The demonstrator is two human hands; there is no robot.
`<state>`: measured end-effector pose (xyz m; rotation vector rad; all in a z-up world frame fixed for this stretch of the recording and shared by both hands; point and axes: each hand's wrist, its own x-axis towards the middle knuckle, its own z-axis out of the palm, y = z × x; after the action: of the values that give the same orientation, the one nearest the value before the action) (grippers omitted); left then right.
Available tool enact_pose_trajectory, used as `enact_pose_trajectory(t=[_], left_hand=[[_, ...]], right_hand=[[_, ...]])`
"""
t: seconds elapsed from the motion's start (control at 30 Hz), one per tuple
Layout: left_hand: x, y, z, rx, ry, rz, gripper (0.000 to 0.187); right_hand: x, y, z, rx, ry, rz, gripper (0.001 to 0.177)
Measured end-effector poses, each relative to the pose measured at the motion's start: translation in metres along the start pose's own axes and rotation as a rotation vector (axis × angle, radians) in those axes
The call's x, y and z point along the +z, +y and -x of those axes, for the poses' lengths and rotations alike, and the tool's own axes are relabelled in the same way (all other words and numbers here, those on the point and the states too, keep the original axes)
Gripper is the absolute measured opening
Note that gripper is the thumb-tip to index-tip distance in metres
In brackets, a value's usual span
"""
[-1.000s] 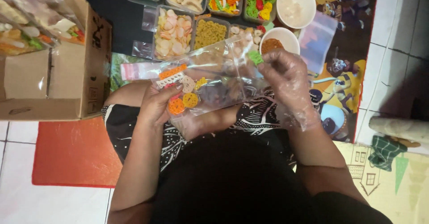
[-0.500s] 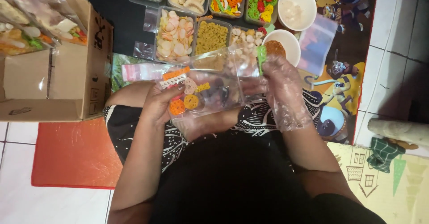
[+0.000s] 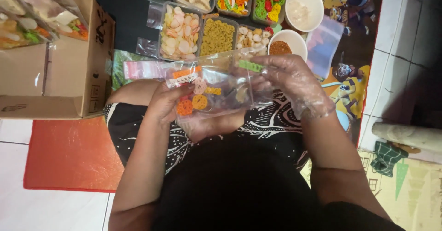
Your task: Packing various snack components and condiment packets into individual plastic bags.
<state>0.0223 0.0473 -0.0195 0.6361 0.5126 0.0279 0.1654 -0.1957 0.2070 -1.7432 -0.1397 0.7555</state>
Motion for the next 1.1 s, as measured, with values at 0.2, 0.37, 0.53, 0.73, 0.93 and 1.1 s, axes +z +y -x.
enact_pose_trajectory(t=[0.2, 0.37, 0.53, 0.73, 0.93, 1.1], left_hand=[[0.005, 0.004, 0.006, 0.012, 0.050, 0.026, 0.040], [-0.004, -0.003, -0.002, 0.007, 0.058, 0.014, 0.041], [0.005, 0.002, 0.001, 0.008, 0.043, 0.044, 0.039], [0.023, 0.018, 0.009, -0.009, 0.083, 0.103, 0.043], [0.005, 0.015, 0.004, -0.030, 0.076, 0.112, 0.042], [0.030, 0.046, 0.023, -0.195, -0.025, 0.012, 0.018]], right_hand=[[0.011, 0.006, -0.024, 0.029, -0.079, -0.068, 0.025], [0.000, 0.025, -0.038, 0.013, -0.074, -0.082, 0.029], [0.012, 0.012, -0.036, -0.070, -0.049, -0.042, 0.027], [0.014, 0.014, -0.044, -0.434, -0.082, 0.356, 0.018], [0.004, 0.022, -0.049, -0.781, 0.086, 0.883, 0.015], [0.010, 0.013, -0.036, -0.751, 0.102, 0.817, 0.047]])
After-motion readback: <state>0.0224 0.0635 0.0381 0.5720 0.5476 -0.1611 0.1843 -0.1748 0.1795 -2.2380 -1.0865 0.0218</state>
